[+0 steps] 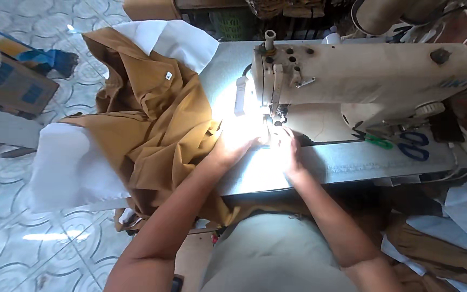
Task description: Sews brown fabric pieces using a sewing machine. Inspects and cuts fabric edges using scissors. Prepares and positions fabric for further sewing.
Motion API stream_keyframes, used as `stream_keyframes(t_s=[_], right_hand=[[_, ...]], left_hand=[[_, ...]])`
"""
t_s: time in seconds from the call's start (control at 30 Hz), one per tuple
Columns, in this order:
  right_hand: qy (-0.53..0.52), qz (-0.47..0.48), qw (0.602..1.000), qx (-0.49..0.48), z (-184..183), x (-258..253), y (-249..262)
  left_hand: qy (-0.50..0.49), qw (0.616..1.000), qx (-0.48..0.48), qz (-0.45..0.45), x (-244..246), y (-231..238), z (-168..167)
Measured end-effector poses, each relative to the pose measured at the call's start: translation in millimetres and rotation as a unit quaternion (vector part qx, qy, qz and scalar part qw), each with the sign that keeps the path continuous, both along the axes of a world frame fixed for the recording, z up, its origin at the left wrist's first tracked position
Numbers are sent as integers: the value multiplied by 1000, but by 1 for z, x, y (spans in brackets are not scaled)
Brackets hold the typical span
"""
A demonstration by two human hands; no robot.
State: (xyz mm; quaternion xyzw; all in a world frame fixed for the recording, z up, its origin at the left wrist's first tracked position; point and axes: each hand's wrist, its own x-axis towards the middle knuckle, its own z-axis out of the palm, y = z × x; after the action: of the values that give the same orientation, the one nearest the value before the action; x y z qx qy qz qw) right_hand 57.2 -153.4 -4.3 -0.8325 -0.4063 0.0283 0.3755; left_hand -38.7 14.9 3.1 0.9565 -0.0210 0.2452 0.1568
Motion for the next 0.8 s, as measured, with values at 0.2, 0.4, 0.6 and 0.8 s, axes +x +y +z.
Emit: stream_keyframes(t_s=[0.2, 0.4, 0.6, 0.8], right_hand=[[43, -12, 999, 16, 7, -2, 9], [169, -20, 983, 65, 12, -5, 4], [323, -13, 946, 4, 15, -12, -30], [77, -41, 994, -60, 33, -6, -10]], left_hand=[[64, 983, -163, 60, -4, 2, 3], [19, 999, -28, -4, -5, 1, 7], [94, 992, 82, 4, -7, -8, 10], [92, 993, 75, 6, -8, -12, 7]])
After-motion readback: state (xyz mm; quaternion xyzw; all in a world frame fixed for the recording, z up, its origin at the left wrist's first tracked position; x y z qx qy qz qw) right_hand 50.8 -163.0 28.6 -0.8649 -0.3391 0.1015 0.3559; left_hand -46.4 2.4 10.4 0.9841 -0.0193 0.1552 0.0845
